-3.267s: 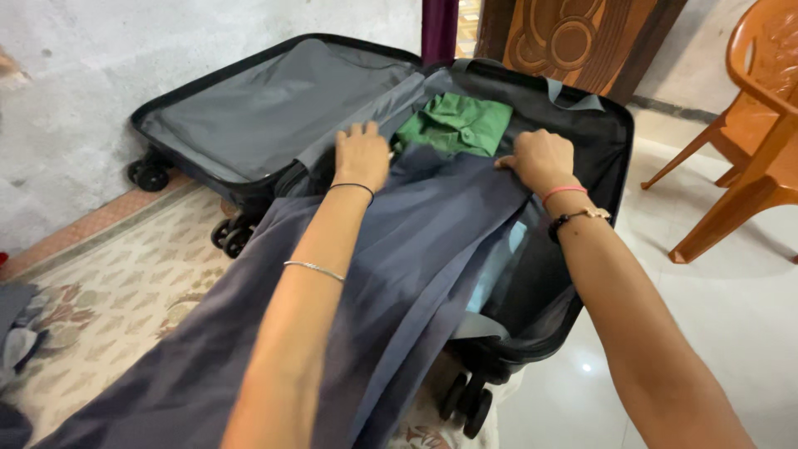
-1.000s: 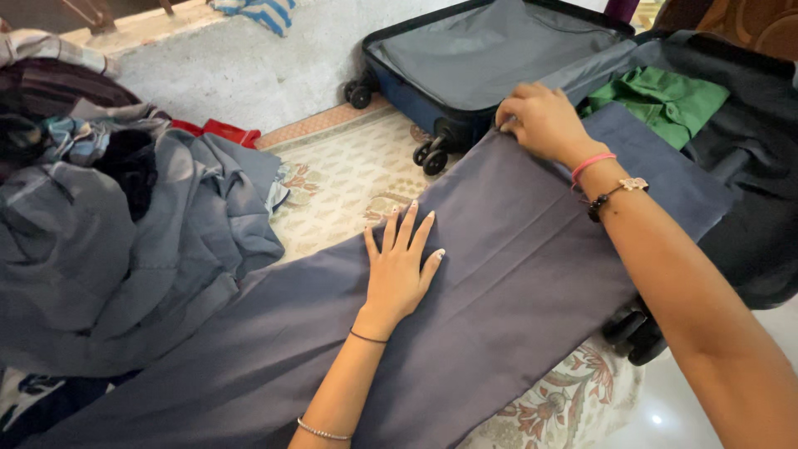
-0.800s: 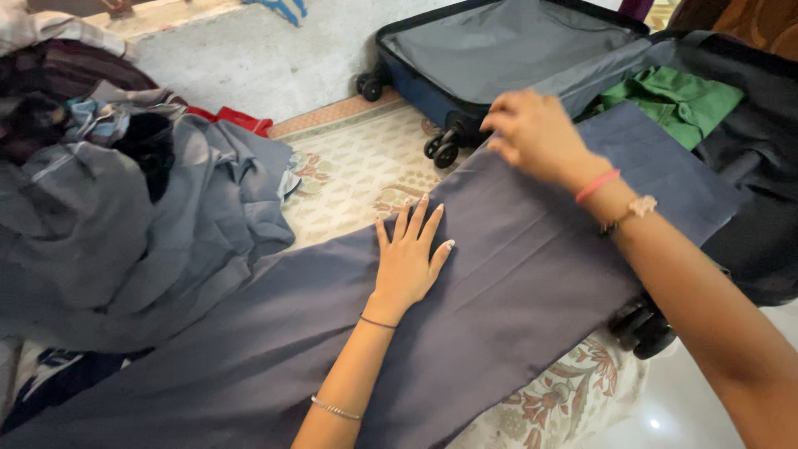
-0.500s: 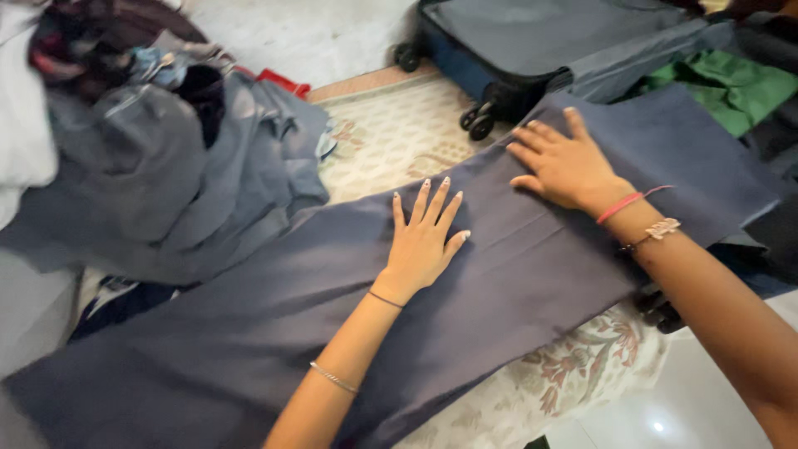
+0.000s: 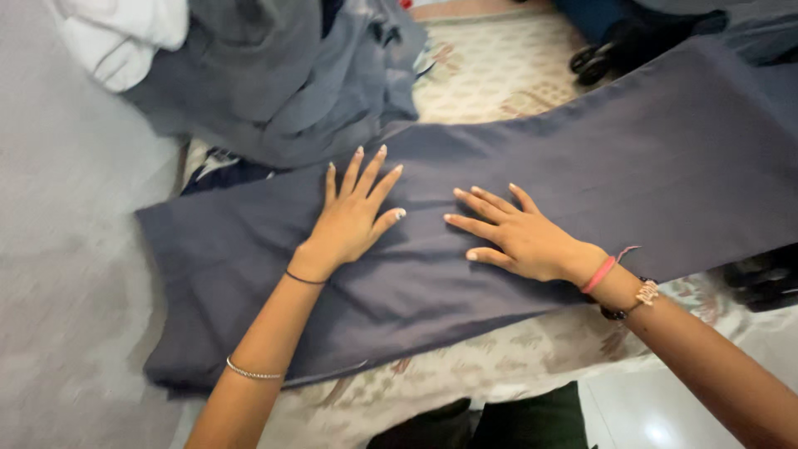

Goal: The person folds a pair of trousers on a bed and then packs it into a suitcase alongside other folded shirts.

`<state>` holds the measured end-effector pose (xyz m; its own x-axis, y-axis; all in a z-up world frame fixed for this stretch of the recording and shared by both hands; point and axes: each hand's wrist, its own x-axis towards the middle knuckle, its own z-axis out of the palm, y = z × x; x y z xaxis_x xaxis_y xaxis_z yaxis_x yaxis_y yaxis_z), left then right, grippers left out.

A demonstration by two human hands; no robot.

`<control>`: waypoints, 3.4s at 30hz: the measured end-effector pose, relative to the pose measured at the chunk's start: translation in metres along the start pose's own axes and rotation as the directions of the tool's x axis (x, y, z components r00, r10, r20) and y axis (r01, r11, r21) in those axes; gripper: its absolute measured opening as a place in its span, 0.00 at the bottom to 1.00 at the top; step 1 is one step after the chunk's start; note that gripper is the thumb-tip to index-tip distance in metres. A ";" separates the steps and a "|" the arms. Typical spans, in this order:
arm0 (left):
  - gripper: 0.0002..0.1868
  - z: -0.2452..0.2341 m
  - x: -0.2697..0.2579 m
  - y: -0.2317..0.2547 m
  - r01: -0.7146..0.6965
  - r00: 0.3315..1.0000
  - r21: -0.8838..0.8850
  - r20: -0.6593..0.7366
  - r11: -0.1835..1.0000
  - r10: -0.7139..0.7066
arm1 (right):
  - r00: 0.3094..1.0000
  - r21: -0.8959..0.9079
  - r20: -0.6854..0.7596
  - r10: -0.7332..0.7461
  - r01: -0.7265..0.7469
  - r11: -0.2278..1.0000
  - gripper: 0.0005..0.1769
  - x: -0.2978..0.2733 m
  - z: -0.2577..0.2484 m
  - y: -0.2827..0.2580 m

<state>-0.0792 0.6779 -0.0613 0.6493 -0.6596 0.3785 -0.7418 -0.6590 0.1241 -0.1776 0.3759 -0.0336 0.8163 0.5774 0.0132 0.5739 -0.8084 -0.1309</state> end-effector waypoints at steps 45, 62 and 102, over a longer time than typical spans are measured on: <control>0.23 -0.093 -0.205 0.022 0.867 0.480 0.149 -0.507 0.475 -0.716 | 0.854 0.216 -0.448 -0.265 0.391 0.895 0.09 0.032 0.017 -0.225; 0.37 -0.056 -0.153 0.000 0.649 0.758 0.128 -0.190 0.750 -0.624 | 0.944 0.080 -0.088 -0.318 0.325 0.942 0.36 0.106 -0.006 -0.098; 0.20 -0.002 0.025 -0.092 0.334 0.937 0.216 -0.181 0.917 -0.298 | 0.726 0.135 -0.594 0.346 -0.334 0.933 0.18 0.216 0.028 0.068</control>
<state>0.0045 0.7226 -0.0616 0.7994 -0.3558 0.4841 -0.4275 -0.9030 0.0423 0.0358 0.4494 -0.0677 0.8298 0.0715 0.5534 0.2540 -0.9315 -0.2605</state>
